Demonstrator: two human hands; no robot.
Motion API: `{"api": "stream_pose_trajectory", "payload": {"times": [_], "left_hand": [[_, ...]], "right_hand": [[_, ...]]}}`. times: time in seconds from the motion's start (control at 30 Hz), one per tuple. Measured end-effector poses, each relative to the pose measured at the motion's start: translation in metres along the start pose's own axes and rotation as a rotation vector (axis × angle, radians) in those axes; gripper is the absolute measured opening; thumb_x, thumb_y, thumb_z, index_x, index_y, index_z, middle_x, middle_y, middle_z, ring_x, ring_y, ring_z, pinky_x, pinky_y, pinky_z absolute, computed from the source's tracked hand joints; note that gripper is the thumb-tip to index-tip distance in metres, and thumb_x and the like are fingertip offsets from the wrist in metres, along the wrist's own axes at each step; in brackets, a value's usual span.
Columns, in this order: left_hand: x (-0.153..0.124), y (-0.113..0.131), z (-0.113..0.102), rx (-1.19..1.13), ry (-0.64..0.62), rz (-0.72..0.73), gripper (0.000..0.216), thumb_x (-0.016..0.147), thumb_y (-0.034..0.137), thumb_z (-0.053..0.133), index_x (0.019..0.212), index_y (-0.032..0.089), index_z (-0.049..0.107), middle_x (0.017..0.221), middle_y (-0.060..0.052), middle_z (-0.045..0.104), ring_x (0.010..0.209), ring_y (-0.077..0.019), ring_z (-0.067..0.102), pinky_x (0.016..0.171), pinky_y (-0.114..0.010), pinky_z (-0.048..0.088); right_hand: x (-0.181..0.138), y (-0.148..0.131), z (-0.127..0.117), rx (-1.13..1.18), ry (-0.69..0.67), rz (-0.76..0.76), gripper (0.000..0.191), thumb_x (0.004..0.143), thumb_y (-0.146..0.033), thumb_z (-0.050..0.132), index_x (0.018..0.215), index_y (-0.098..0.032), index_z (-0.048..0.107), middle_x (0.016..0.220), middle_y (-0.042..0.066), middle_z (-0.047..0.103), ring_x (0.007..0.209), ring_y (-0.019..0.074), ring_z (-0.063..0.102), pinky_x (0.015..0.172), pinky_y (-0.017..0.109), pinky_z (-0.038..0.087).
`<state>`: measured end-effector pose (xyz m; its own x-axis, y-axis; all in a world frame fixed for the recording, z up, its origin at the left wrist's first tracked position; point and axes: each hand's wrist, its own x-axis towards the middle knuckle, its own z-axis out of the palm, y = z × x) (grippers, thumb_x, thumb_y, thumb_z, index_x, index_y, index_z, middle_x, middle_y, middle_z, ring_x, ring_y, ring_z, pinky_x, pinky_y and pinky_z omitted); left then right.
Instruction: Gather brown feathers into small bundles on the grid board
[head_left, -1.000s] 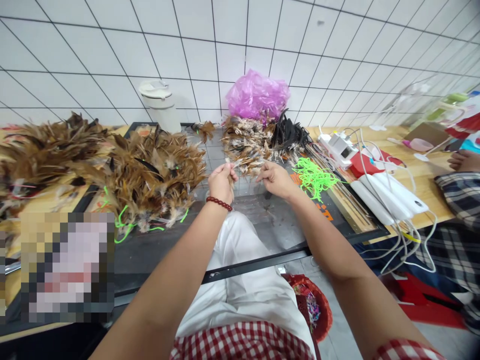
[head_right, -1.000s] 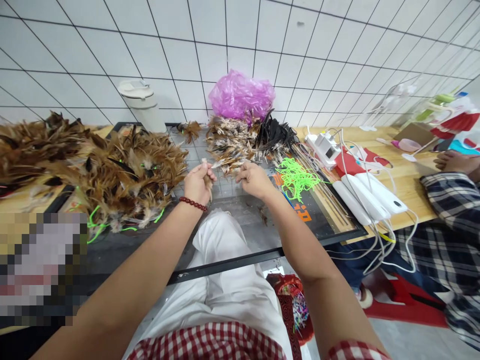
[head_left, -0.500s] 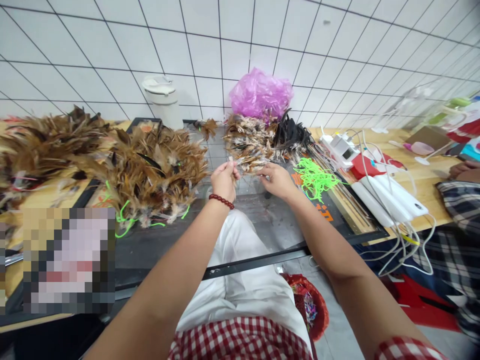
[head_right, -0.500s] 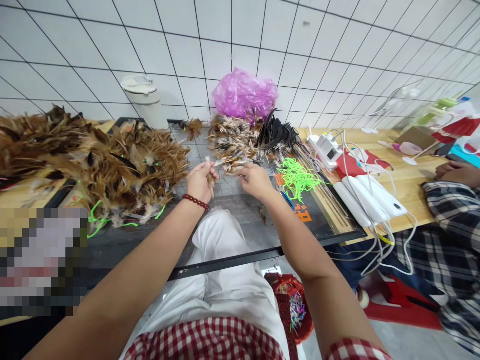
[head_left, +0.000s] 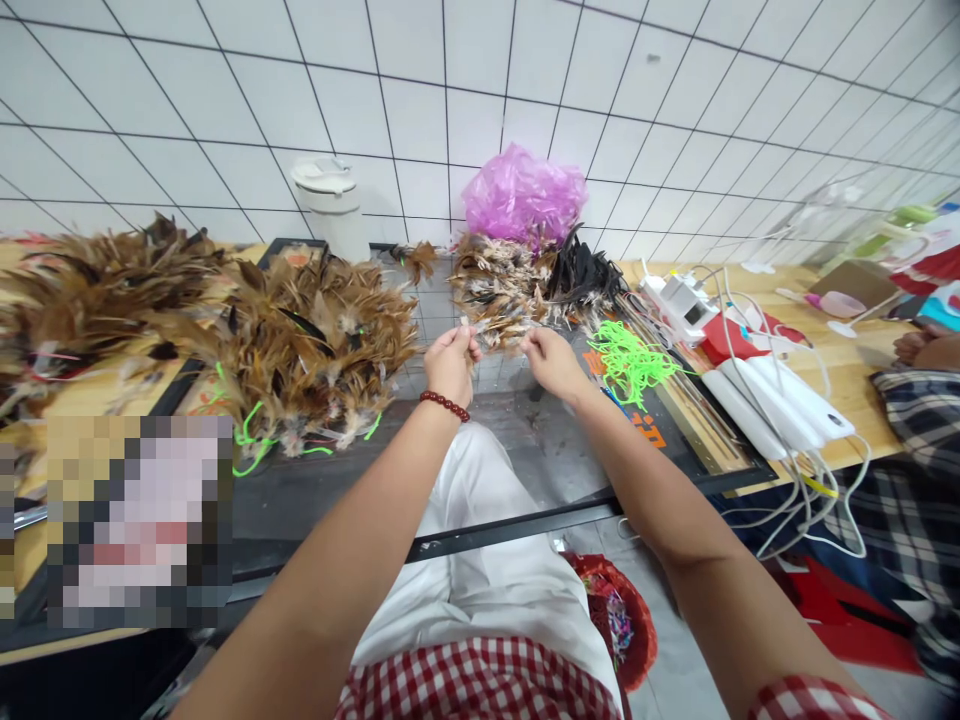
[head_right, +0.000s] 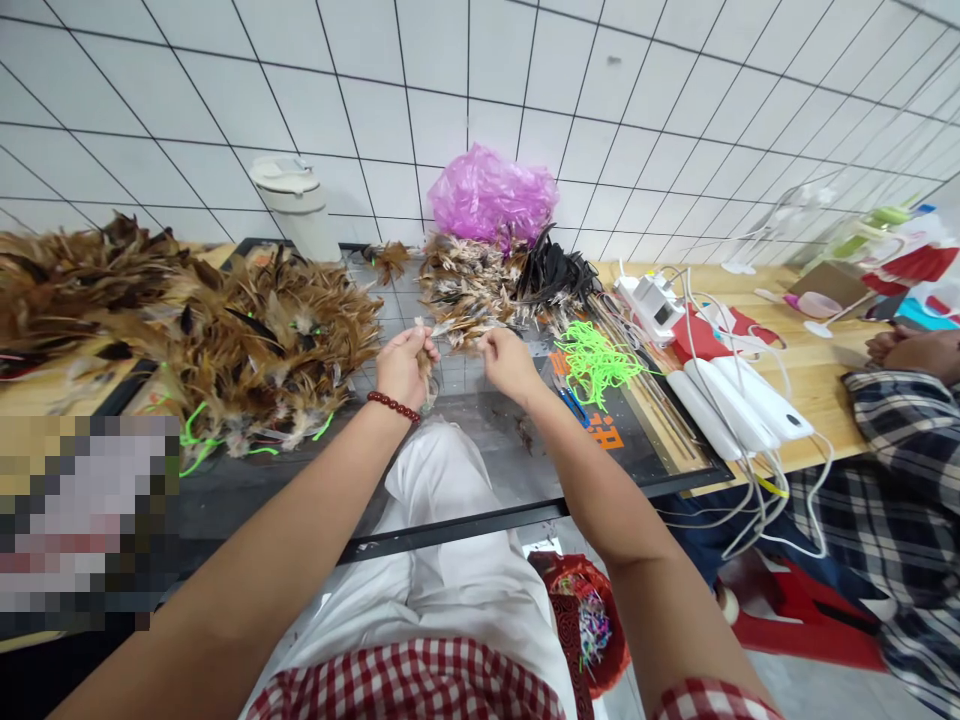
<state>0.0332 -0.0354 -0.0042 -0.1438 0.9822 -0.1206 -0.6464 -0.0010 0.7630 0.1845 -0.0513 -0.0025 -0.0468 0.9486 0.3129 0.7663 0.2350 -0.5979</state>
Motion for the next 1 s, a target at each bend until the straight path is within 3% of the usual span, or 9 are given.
{"api": "stream_pose_trajectory", "payload": {"times": [0.13, 0.23, 0.47, 0.7, 0.8, 1.0], "left_hand": [[-0.006, -0.002, 0.004, 0.017, -0.09, -0.047, 0.012, 0.071, 0.021, 0.071, 0.067, 0.011, 0.065, 0.061, -0.002, 0.063, 0.053, -0.0078, 0.057, 0.056, -0.021, 0.045], [-0.012, -0.005, 0.007, -0.028, -0.159, -0.114, 0.013, 0.069, 0.022, 0.074, 0.068, 0.012, 0.066, 0.069, -0.004, 0.067, 0.061, -0.0089, 0.06, 0.063, -0.022, 0.049], [-0.013, -0.012, 0.005, -0.098, -0.225, -0.263, 0.011, 0.07, 0.021, 0.073, 0.075, 0.013, 0.068, 0.071, -0.002, 0.067, 0.066, -0.0098, 0.062, 0.066, -0.021, 0.049], [-0.01, -0.014, 0.003, -0.085, -0.264, -0.272, 0.014, 0.069, 0.022, 0.075, 0.072, 0.013, 0.064, 0.067, -0.001, 0.066, 0.061, -0.009, 0.061, 0.064, -0.021, 0.049], [-0.013, -0.01, 0.004, -0.034, -0.25, -0.261, 0.015, 0.069, 0.021, 0.075, 0.072, 0.012, 0.063, 0.066, -0.002, 0.066, 0.06, -0.0092, 0.061, 0.063, -0.022, 0.05], [-0.023, 0.0, 0.009, 0.123, -0.358, -0.336, 0.017, 0.073, 0.024, 0.072, 0.069, 0.012, 0.06, 0.058, -0.001, 0.06, 0.048, -0.0077, 0.055, 0.049, -0.02, 0.047]], "right_hand": [[0.001, -0.003, 0.003, 0.396, 0.086, 0.01, 0.021, 0.085, -0.036, 0.048, 0.073, -0.018, 0.051, 0.065, -0.002, 0.048, 0.062, 0.0118, 0.042, 0.061, 0.025, 0.035], [-0.003, -0.012, 0.006, 0.523, 0.09, -0.035, 0.025, 0.083, -0.042, 0.052, 0.075, -0.018, 0.053, 0.067, -0.002, 0.05, 0.063, 0.0114, 0.043, 0.062, 0.025, 0.036], [-0.008, -0.016, 0.012, 0.449, 0.071, -0.098, 0.025, 0.083, -0.041, 0.055, 0.075, -0.018, 0.056, 0.071, 0.0, 0.053, 0.067, 0.0122, 0.045, 0.065, 0.026, 0.039], [-0.009, -0.021, 0.009, 0.457, 0.011, -0.064, 0.024, 0.079, -0.038, 0.06, 0.069, -0.017, 0.055, 0.066, -0.002, 0.052, 0.06, 0.01, 0.043, 0.06, 0.025, 0.037], [-0.006, -0.021, -0.001, 0.583, -0.059, 0.004, 0.026, 0.072, -0.04, 0.067, 0.069, -0.018, 0.054, 0.062, -0.003, 0.054, 0.057, 0.0101, 0.046, 0.059, 0.025, 0.04], [-0.003, -0.018, -0.016, 0.871, -0.126, 0.054, 0.034, 0.072, -0.047, 0.067, 0.092, -0.02, 0.063, 0.081, 0.001, 0.065, 0.071, 0.012, 0.057, 0.068, 0.027, 0.048]]}}
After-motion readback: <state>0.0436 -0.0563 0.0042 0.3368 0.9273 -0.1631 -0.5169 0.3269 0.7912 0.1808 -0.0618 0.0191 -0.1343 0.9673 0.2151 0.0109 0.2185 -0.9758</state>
